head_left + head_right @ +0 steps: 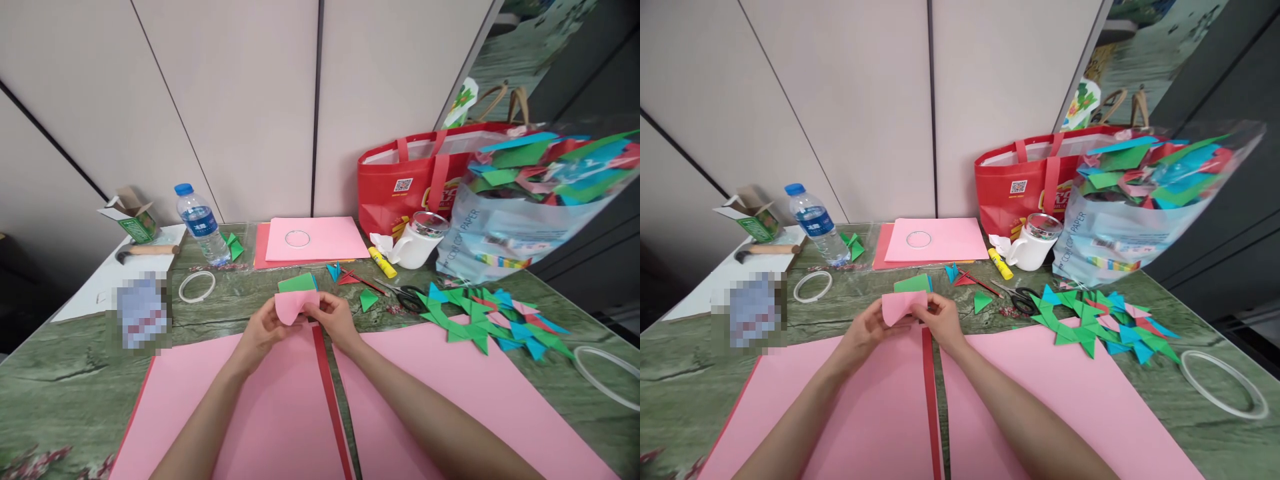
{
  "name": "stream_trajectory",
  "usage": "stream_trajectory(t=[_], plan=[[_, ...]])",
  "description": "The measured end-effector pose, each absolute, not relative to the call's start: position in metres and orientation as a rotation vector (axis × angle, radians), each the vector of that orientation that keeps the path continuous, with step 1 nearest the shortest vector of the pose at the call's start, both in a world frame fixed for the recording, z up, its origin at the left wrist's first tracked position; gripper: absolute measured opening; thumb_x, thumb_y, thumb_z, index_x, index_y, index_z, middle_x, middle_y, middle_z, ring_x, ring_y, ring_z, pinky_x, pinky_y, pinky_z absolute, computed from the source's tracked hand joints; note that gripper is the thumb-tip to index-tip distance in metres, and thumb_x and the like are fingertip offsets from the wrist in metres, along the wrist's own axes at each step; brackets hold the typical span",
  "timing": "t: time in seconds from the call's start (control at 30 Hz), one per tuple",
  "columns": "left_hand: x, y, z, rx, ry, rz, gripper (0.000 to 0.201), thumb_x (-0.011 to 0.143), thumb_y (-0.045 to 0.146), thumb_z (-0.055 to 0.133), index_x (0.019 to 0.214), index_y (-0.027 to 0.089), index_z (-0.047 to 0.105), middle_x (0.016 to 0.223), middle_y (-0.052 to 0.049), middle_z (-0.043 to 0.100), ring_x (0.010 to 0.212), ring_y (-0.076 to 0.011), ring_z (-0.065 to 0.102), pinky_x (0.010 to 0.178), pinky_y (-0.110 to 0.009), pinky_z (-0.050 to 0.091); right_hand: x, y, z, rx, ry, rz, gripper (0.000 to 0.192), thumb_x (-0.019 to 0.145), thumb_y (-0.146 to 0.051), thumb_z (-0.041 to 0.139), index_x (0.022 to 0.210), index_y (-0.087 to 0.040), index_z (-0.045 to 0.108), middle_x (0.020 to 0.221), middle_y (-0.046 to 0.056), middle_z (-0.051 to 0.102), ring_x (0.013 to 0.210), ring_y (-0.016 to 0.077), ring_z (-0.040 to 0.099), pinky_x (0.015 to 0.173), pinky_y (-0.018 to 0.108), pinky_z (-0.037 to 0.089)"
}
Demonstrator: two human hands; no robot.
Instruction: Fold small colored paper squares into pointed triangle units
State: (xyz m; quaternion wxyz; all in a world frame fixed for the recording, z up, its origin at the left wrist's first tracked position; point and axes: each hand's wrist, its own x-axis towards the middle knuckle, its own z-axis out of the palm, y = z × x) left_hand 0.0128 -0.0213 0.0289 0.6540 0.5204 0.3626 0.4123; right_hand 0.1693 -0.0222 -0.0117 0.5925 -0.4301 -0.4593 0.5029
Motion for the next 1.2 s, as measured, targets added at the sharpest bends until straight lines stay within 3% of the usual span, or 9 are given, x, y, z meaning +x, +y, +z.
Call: stream_trajectory(t=[0.13, 0.3, 0.4, 0.53, 0.7, 0.8, 0.93, 1.1, 1.2], plan=[[0.016, -0.022, 0.023, 1.248, 0.893, 1.035, 0.085, 0.061, 0.034, 0.069, 0.132, 0.022, 0.025, 0.101, -0.01, 0.063, 0.087, -0.0232, 0.06, 0.075, -0.033, 0.047, 0.169, -0.024, -0.007, -1.029, -1.117, 1.201, 0.018, 0.064, -0.034, 0.066, 0.064, -0.017, 0.061, 0.067, 0.002, 0.06, 0.061, 0.0149, 0.057, 0.052, 0.025, 0.047], [0.012, -0.022, 0.02, 1.465, 0.998, 0.977, 0.062, 0.048, 0.032, 0.076, 0.106, 0.018, 0.06, 0.104, -0.011, 0.062, 0.079, -0.0244, 0.06, 0.066, -0.029, 0.048, 0.171, -0.024, -0.008, -1.011, -1.111, 1.205, 0.019, 0.067, -0.034, 0.064, 0.066, -0.016, 0.062, 0.066, 0.002, 0.063, 0.063, 0.0153, 0.058, 0.059, 0.027, 0.046], [0.011, -0.022, 0.02, 1.477, 1.121, 0.936, 0.056, 0.049, 0.025, 0.076, 0.103, 0.02, 0.063, 0.098, -0.007, 0.065, 0.074, -0.0223, 0.06, 0.063, -0.029, 0.048, 0.171, -0.023, -0.009, -1.014, -1.109, 1.219, 0.019, 0.066, -0.034, 0.064, 0.065, -0.015, 0.063, 0.066, 0.002, 0.062, 0.06, 0.0142, 0.056, 0.056, 0.026, 0.045], [0.01, -0.02, 0.019, 1.367, 1.15, 1.011, 0.023, 0.066, 0.031, 0.064, 0.08, 0.015, 0.07, 0.074, -0.005, 0.069, 0.072, -0.0222, 0.062, 0.073, -0.033, 0.047, 0.169, -0.024, -0.008, -0.999, -1.102, 1.226, 0.018, 0.061, -0.032, 0.068, 0.06, -0.015, 0.062, 0.072, 0.001, 0.062, 0.062, 0.0132, 0.055, 0.056, 0.024, 0.043], [0.011, -0.019, 0.017, 1.207, 1.201, 1.082, 0.019, 0.063, 0.032, 0.067, 0.071, 0.014, 0.07, 0.065, -0.001, 0.068, 0.068, -0.0214, 0.062, 0.07, -0.034, 0.049, 0.167, -0.024, -0.01, -0.952, -1.056, 1.29, 0.017, 0.059, -0.029, 0.07, 0.065, -0.016, 0.061, 0.074, 0.002, 0.064, 0.066, 0.0144, 0.057, 0.062, 0.026, 0.045], [0.013, -0.019, 0.017, 1.146, 1.142, 1.14, 0.026, 0.061, 0.03, 0.069, 0.08, 0.013, 0.068, 0.073, -0.003, 0.068, 0.071, -0.0203, 0.062, 0.071, -0.034, 0.051, 0.167, -0.023, -0.012, -0.908, -1.031, 1.292, 0.029, 0.057, -0.027, 0.071, 0.081, -0.018, 0.058, 0.073, 0.001, 0.064, 0.067, 0.0146, 0.058, 0.062, 0.026, 0.046], [0.015, -0.021, 0.02, 1.109, 1.068, 1.173, 0.06, 0.06, 0.03, 0.069, 0.116, 0.016, 0.052, 0.073, 0.0, 0.068, 0.071, -0.0176, 0.061, 0.069, -0.034, 0.052, 0.167, -0.023, -0.012, -0.907, -1.065, 1.275, 0.051, 0.059, -0.027, 0.07, 0.106, -0.023, 0.049, 0.082, 0.002, 0.062, 0.07, 0.015, 0.059, 0.06, 0.026, 0.047], [0.016, -0.023, 0.02, 1.177, 1.081, 1.1, 0.071, 0.063, 0.031, 0.067, 0.127, 0.017, 0.038, 0.059, 0.003, 0.065, 0.061, -0.0155, 0.062, 0.064, -0.03, 0.052, 0.165, -0.024, -0.013, -0.958, -1.126, 1.209, 0.033, 0.059, -0.027, 0.069, 0.089, -0.019, 0.057, 0.083, 0.002, 0.06, 0.075, 0.0156, 0.057, 0.068, 0.026, 0.046], [0.016, -0.022, 0.017, 1.182, 1.095, 1.063, 0.059, 0.064, 0.031, 0.066, 0.117, 0.014, 0.048, 0.064, -0.001, 0.067, 0.063, -0.0174, 0.063, 0.064, -0.031, 0.052, 0.166, -0.023, -0.014, -0.981, -1.116, 1.196, 0.029, 0.058, -0.026, 0.07, 0.083, -0.018, 0.056, 0.073, 0.0, 0.058, 0.067, 0.0144, 0.056, 0.062, 0.025, 0.046]])
